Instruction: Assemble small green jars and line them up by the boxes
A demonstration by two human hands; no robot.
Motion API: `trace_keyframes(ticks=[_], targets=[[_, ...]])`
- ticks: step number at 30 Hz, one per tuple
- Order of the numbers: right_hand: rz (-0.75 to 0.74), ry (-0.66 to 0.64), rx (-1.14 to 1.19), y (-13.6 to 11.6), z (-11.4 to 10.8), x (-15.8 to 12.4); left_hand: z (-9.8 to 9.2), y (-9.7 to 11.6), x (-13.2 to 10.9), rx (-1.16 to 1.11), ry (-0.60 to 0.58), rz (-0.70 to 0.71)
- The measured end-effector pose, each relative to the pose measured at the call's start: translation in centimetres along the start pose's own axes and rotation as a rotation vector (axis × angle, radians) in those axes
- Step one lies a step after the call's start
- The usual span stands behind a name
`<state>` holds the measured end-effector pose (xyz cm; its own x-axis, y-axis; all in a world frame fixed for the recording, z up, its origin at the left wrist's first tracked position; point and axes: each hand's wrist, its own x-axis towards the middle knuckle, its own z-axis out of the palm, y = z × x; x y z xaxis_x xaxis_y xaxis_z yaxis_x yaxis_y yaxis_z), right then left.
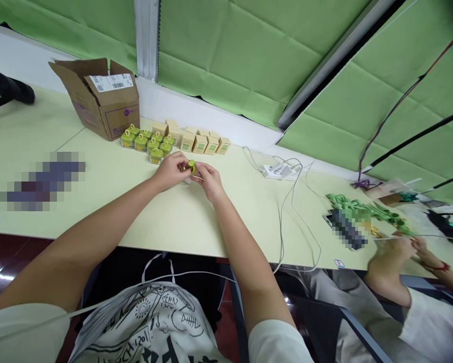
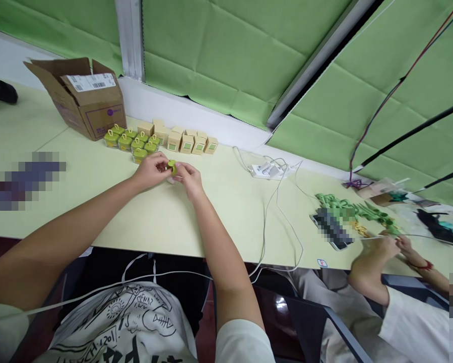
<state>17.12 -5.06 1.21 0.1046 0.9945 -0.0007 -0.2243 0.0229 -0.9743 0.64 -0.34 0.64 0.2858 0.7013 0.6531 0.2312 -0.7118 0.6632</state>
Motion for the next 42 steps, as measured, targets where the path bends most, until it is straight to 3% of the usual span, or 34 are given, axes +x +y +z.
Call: trace_keyframes(ticks=[3,8,14,17,21,28,32,36,42], targets=[[-0.018,-0.048,0.014,-0.3,0.6,-0.6,0.1,0.4,-0.1,0.025,-0.046,0.028],[-0.002,-0.001,0.043,-0.9,1.0,-0.9,-0.2,1.2,-0.1,0.076,-0.080,0.028],[0.002,0.188,0.040,-1.5,-0.8,0.4,-1.4,0.8,0.4,0.117,-0.033,-0.002],[0.049,0.285,0.061,-1.5,-1.9,1.2,-2.3,-0.1,0.7,0.233,-0.148,-0.035],[0.142,0.302,0.012,-0.8,-2.3,1.7,-3.2,-0.9,1.0,0.422,-0.326,-0.043],[0.177,0.276,-0.022,0.3,-2.0,2.2,-3.6,-1.6,1.0,0.543,-0.408,-0.064],[0.125,0.259,-0.206,1.2,-2.3,2.4,-3.2,-2.7,0.8,0.577,-0.444,-0.098],[-0.031,0.243,-0.465,2.0,-2.7,2.2,-2.9,-3.3,0.6,0.588,-0.433,-0.087],[-0.142,0.241,-0.754,1.2,-3.1,1.5,-2.8,-3.1,0.6,0.627,-0.453,-0.076]])
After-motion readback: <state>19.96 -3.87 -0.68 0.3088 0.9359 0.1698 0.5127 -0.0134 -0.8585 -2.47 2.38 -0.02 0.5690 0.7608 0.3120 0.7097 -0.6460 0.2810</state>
